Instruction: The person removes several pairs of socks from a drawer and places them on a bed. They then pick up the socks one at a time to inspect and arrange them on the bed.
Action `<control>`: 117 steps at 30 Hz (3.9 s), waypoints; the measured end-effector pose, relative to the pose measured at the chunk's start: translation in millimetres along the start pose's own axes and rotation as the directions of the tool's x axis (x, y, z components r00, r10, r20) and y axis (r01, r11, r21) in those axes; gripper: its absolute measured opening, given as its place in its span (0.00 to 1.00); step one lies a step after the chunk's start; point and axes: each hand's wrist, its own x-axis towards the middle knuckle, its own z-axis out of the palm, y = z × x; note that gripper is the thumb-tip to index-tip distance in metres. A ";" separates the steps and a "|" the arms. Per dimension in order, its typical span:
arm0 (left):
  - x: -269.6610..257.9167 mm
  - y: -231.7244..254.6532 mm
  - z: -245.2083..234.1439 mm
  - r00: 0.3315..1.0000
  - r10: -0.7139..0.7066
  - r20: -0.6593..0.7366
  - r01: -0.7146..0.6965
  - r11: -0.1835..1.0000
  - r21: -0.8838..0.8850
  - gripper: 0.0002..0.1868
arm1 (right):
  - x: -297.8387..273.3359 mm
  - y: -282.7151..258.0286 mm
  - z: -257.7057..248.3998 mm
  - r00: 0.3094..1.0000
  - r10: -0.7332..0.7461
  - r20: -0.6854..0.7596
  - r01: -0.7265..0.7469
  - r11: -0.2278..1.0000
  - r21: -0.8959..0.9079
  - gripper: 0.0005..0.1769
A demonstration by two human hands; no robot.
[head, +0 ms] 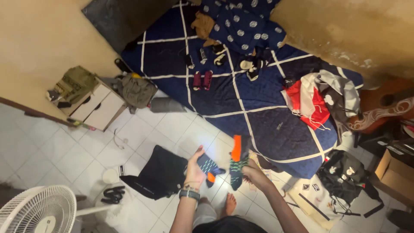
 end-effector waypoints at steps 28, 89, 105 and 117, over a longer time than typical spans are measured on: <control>194.0 90.6 7.8 0.896 0.200 0.395 -0.437 0.248 0.865 0.21 | 238.5 -113.3 21.0 0.869 -0.339 -0.360 0.264 0.933 -0.243 0.31; 308.5 135.4 361.6 0.784 -0.086 0.615 -0.608 0.096 0.788 0.25 | 341.9 -279.4 -134.1 0.837 -0.229 -0.497 0.312 0.946 0.090 0.23; 356.0 99.3 299.4 0.823 -0.005 0.568 -0.568 -0.026 0.822 0.07 | 366.5 -214.2 -118.3 0.834 -0.367 -0.413 0.352 0.929 -0.115 0.18; 368.2 75.6 261.8 0.889 -0.426 0.166 0.390 0.896 0.214 0.14 | 340.9 -190.8 -136.0 0.957 -0.243 -0.158 0.285 0.887 0.363 0.26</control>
